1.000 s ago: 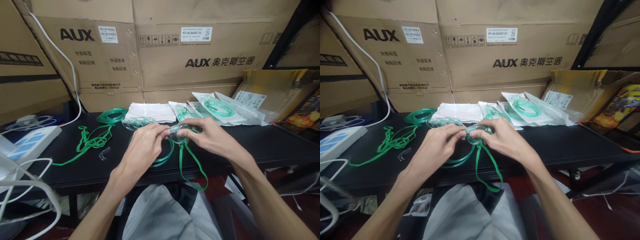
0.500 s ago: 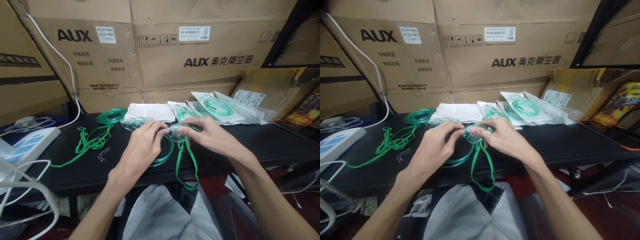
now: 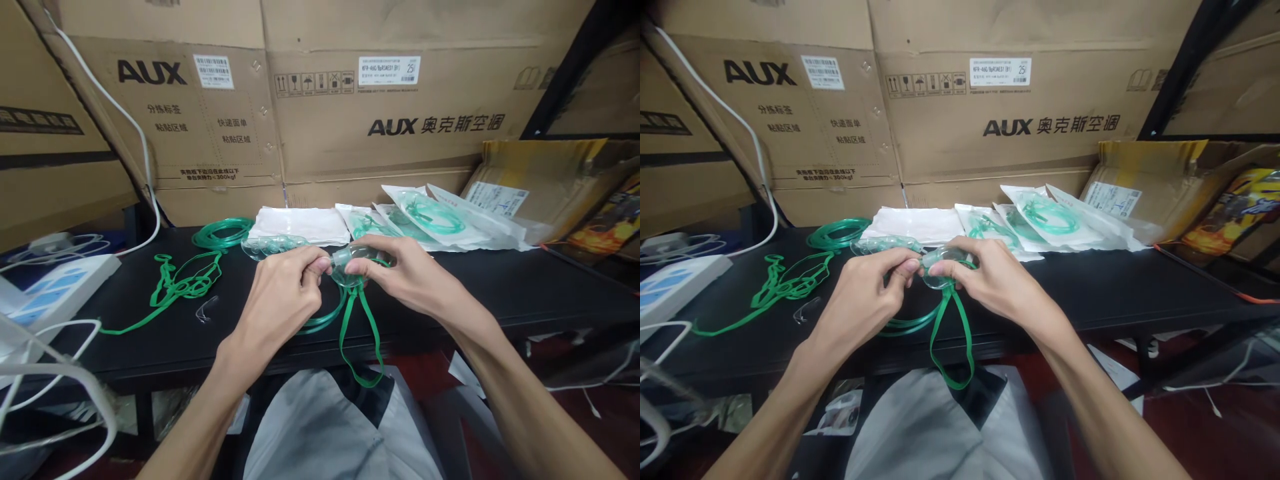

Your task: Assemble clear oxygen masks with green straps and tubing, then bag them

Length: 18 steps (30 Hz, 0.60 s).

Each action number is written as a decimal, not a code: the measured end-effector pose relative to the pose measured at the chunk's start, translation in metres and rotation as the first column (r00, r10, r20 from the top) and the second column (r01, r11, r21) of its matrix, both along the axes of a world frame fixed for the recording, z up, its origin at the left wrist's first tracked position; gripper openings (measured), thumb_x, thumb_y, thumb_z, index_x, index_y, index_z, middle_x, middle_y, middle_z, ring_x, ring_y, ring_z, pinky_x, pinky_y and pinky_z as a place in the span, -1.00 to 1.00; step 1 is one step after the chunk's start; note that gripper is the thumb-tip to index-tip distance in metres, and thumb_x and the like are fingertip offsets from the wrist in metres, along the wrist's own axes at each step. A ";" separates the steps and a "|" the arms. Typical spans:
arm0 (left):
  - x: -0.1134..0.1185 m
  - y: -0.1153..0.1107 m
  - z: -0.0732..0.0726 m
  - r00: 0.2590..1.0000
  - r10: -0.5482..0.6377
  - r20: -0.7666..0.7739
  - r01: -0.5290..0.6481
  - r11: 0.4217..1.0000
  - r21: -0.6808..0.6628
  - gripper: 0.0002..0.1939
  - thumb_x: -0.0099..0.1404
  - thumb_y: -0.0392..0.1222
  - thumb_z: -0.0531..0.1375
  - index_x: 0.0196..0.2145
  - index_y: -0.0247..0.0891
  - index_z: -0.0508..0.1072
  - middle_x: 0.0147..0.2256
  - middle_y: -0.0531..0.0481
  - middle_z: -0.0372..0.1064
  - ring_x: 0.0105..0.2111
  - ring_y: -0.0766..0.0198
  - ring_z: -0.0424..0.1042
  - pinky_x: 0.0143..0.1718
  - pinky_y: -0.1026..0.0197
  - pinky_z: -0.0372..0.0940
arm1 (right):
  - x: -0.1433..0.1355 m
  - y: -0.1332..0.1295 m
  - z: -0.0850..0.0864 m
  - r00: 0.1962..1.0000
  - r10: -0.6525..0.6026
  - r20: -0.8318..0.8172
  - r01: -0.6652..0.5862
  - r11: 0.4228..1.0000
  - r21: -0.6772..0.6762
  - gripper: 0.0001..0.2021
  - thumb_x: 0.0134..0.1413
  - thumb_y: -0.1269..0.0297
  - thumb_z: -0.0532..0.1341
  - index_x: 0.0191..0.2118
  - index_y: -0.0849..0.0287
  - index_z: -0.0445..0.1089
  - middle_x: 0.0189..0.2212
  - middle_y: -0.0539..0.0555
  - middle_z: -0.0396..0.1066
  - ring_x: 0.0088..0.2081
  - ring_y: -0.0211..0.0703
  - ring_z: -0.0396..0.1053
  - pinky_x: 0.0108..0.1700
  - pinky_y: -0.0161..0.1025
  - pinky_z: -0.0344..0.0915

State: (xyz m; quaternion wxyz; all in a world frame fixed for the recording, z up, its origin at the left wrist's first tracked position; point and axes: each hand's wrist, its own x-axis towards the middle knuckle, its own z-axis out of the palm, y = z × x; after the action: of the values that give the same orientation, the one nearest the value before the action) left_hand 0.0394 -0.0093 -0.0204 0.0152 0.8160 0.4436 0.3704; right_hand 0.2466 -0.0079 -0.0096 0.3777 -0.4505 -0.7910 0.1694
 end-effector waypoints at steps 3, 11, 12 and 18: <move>-0.003 0.001 0.003 1.000 0.004 -0.005 -0.004 0.997 -0.075 -0.74 0.46 -0.29 0.09 -0.38 -0.22 0.48 -0.45 0.13 0.45 -0.44 0.30 0.35 -0.34 0.22 0.13 | 0.000 0.004 -0.004 1.000 0.026 -0.003 -0.025 0.999 0.027 -0.71 0.22 0.07 0.32 -0.11 0.17 0.57 -0.13 0.06 0.59 -0.13 -0.06 0.46 -0.14 -0.26 0.27; -0.030 0.009 0.004 0.981 -0.098 -0.166 0.050 0.961 -0.272 -0.72 0.49 0.02 0.13 -0.11 0.00 0.64 -0.15 0.11 0.59 -0.11 0.15 0.50 -0.05 0.18 0.24 | 0.005 0.013 -0.020 0.986 0.112 0.125 -0.121 0.991 0.062 -0.64 0.24 0.13 0.33 0.12 0.03 0.51 0.15 0.11 0.45 0.22 0.04 0.34 0.24 -0.08 0.22; -0.035 0.010 0.004 0.978 -0.110 -0.177 0.055 0.956 -0.288 -0.70 0.49 0.07 0.12 -0.08 0.03 0.63 -0.10 0.11 0.59 -0.07 0.13 0.50 -0.01 0.17 0.25 | 0.004 0.015 -0.024 0.983 0.121 0.139 -0.131 0.990 0.059 -0.63 0.26 0.14 0.31 0.15 0.01 0.49 0.20 0.12 0.39 0.26 0.05 0.30 0.28 -0.05 0.19; -0.070 0.005 0.001 0.958 -0.124 -0.257 0.017 0.924 -0.383 -0.60 0.39 0.24 0.19 0.06 0.09 0.58 0.10 0.08 0.49 0.18 0.05 0.37 0.25 0.08 0.17 | 0.006 0.016 -0.033 0.972 0.082 0.222 -0.082 0.997 -0.009 -0.40 0.19 0.04 0.35 0.33 -0.19 0.29 0.42 0.08 0.09 0.42 0.16 0.07 0.38 0.11 0.09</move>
State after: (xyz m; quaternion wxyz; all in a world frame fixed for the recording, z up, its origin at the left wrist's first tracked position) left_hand -0.0303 -0.0038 -0.0197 0.1228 0.8570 0.4743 0.1599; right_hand 0.2526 0.0078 -0.0423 0.2794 -0.4336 -0.8462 0.1335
